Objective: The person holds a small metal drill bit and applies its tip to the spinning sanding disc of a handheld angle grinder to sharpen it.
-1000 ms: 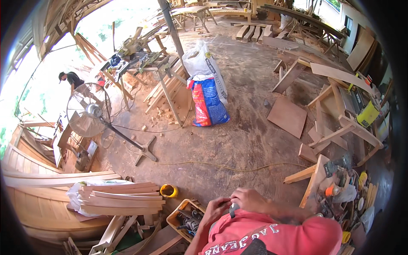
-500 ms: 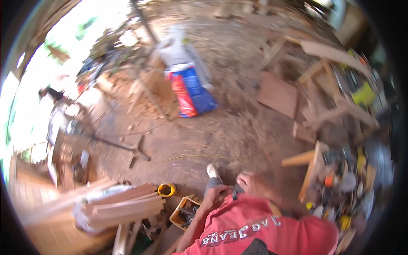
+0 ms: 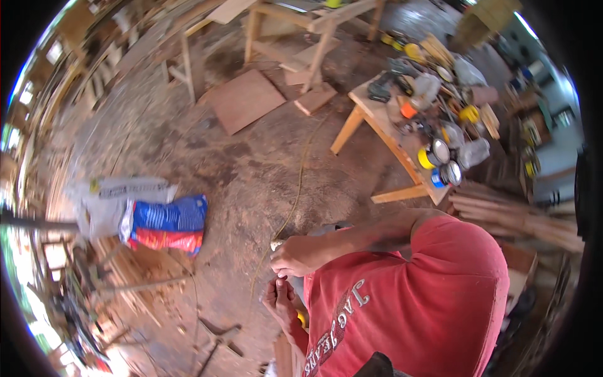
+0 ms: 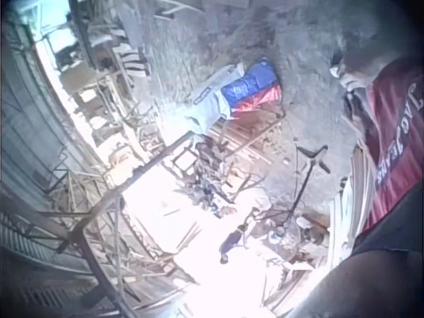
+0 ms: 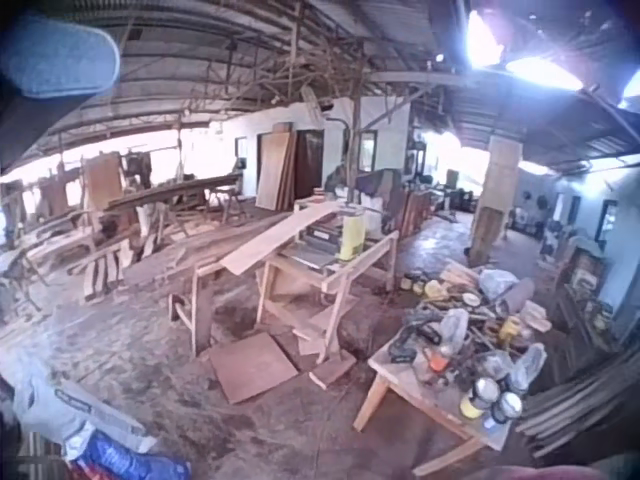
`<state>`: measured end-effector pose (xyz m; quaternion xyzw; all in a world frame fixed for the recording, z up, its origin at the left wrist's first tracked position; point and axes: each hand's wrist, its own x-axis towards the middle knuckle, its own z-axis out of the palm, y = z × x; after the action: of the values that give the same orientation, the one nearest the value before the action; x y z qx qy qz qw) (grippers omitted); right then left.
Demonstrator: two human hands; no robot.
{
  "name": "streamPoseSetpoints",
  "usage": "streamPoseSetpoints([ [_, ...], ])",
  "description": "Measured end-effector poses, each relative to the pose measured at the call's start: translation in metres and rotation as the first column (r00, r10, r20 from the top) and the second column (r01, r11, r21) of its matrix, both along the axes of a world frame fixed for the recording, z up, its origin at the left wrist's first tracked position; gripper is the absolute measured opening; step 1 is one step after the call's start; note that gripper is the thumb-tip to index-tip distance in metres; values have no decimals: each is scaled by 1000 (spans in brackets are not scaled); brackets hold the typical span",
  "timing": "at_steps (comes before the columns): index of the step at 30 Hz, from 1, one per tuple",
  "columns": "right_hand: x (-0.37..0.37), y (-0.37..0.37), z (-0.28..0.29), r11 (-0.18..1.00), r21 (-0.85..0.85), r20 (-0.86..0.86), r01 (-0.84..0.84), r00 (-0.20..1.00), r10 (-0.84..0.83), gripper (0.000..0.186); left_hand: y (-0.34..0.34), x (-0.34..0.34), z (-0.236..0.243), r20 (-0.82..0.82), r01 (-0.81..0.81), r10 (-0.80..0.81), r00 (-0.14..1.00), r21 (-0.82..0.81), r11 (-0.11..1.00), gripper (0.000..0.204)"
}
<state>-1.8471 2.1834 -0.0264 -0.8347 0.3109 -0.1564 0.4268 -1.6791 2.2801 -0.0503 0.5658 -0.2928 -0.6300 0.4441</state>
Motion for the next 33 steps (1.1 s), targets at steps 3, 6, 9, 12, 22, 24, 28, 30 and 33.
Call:
streamPoseSetpoints([
  [3, -1, -7, 2, 990, -40, -98, 135, 986, -138, 15, -36, 13, -5, -44, 167, -165, 985, 49, 985, 22],
  [6, -12, 2, 1, 935, -78, -39, 345, 936, -348, 16, -64, 9, -14, -54, 351, -351, 935, -7, 936, 25],
  [9, -27, 14, 0, 824, -160, -144, 544, 813, -564, 15, -87, -7, -20, -48, 529, -530, 846, -38, 848, 28],
  [12, -44, 27, 2, 725, -112, -122, 679, 715, -688, 13, -99, -29, -18, -2, 625, -627, 779, -79, 777, 28],
  [22, -168, 103, 17, 497, 51, 203, 866, 478, -855, 14, -81, -169, 3, 107, 812, -805, 583, -122, 571, 29],
  [24, -201, 123, 19, 379, 61, 188, 923, 363, -913, 16, -69, -207, 7, -103, 705, -709, 698, -71, 705, 27],
  [28, -279, 157, 22, 353, 113, 148, 929, 336, -930, 17, -65, -275, 9, -188, 571, -602, 776, -194, 797, 20],
  [30, -315, 166, 25, 202, 147, 46, 968, 197, -979, 18, -75, -294, 12, -174, 543, -571, 802, -186, 819, 14],
  [33, -362, 161, 30, 102, 273, 46, 957, 92, -995, 19, -103, -312, 15, -109, 464, -501, 858, -252, 849, 16],
])
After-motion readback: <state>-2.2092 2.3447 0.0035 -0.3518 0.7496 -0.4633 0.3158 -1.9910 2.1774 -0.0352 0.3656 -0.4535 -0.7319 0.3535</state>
